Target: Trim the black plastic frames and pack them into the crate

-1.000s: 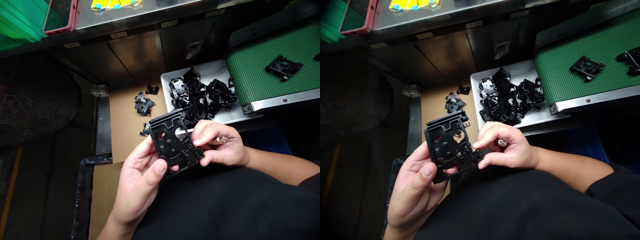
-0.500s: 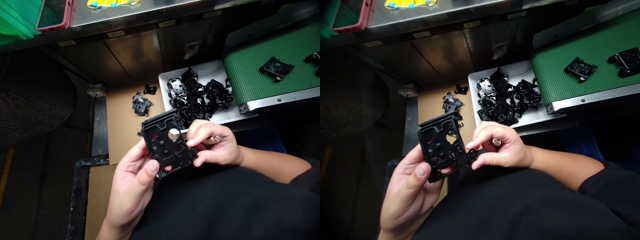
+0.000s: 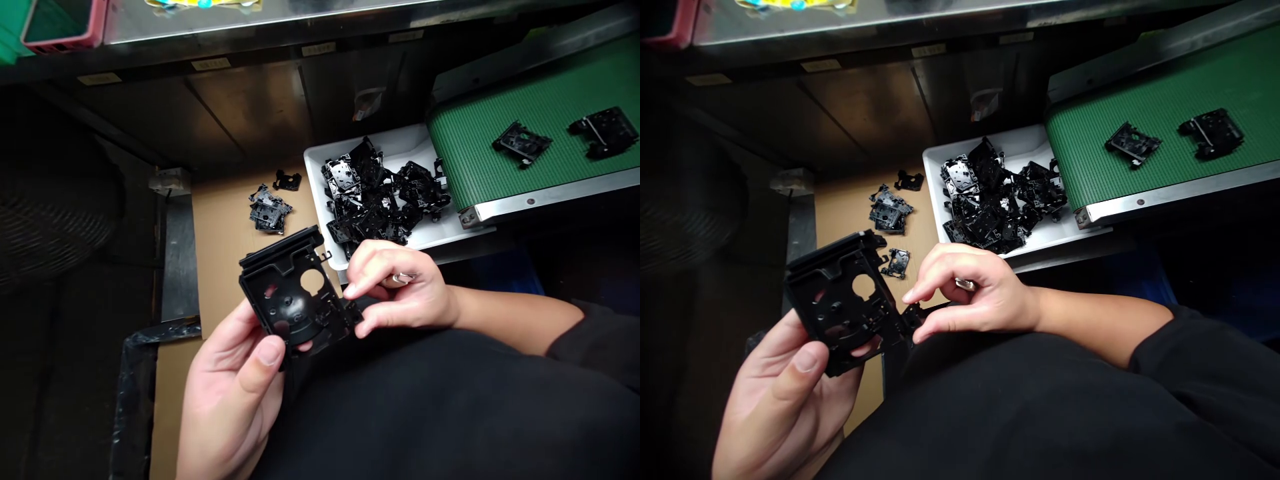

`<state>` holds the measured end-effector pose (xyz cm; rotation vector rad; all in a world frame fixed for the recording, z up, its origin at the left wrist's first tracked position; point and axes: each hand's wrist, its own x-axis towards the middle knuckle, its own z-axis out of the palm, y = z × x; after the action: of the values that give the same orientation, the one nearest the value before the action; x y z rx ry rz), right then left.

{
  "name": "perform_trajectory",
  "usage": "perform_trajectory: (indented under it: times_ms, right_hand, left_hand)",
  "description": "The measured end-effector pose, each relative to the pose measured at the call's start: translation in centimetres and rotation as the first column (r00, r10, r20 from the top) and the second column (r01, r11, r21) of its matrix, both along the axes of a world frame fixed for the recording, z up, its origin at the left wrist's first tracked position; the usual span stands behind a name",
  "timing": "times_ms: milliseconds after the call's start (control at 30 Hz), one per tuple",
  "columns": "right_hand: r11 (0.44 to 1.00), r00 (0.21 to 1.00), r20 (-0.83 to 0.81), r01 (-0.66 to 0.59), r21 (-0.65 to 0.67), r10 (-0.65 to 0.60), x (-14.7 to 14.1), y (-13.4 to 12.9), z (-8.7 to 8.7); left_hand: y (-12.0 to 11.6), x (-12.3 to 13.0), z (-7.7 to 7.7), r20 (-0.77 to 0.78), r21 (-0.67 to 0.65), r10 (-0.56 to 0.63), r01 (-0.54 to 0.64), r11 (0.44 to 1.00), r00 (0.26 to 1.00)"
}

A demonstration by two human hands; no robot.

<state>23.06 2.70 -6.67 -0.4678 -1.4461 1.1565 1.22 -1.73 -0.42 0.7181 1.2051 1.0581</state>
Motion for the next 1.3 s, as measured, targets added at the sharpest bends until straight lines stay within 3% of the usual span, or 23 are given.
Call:
perform_trajectory:
  times_ms: [400,800,900,967,1033,1133,1200,1300]
  right_hand:
    - [0.997,0.997,0.022,-0.076,-0.01,0.076,-7.2,1.1,0.3]
    - [0.988,0.985,0.089,-0.146,-0.048,0.15,-14.7,-0.1,1.4]
    - [0.986,0.978,0.132,-0.16,-0.044,0.165,-16.0,-0.2,1.1]
    - [0.984,0.969,0.177,-0.166,-0.059,0.174,-16.7,-0.2,0.3]
    - [0.98,0.951,0.251,-0.151,-0.128,0.179,-17.1,-0.1,-1.1]
    - [0.957,0.893,0.417,-0.049,-0.286,0.17,-17.2,-0.2,-4.0]
    - [0.93,0.833,0.524,0.031,-0.365,0.178,-17.0,-0.4,-6.2]
    - [0.881,0.726,0.65,0.133,-0.454,0.225,-16.5,-0.6,-9.4]
  left_hand:
    - [-0.6,-6.7,-0.2,-0.004,0.01,0.109,-0.109,0.994,0.994]
    - [-2.7,-13.9,-0.3,0.021,0.091,0.149,-0.15,0.984,0.989]
    - [-3.3,-15.2,-1.3,0.011,0.111,0.171,-0.171,0.979,0.985]
    - [-3.7,-17.0,-3.6,-0.038,0.127,0.21,-0.204,0.971,0.977]
    - [-4.4,-20.1,-7.6,-0.154,0.145,0.29,-0.268,0.952,0.945]
    - [-6.4,-26.8,-16.1,-0.49,0.107,0.387,-0.386,0.916,0.781]
    - [-8.6,-31.2,-21.8,-0.656,-0.032,0.336,-0.47,0.882,0.676]
    - [-11.9,-35.1,-28.8,-0.714,-0.175,0.261,-0.526,0.832,0.65]
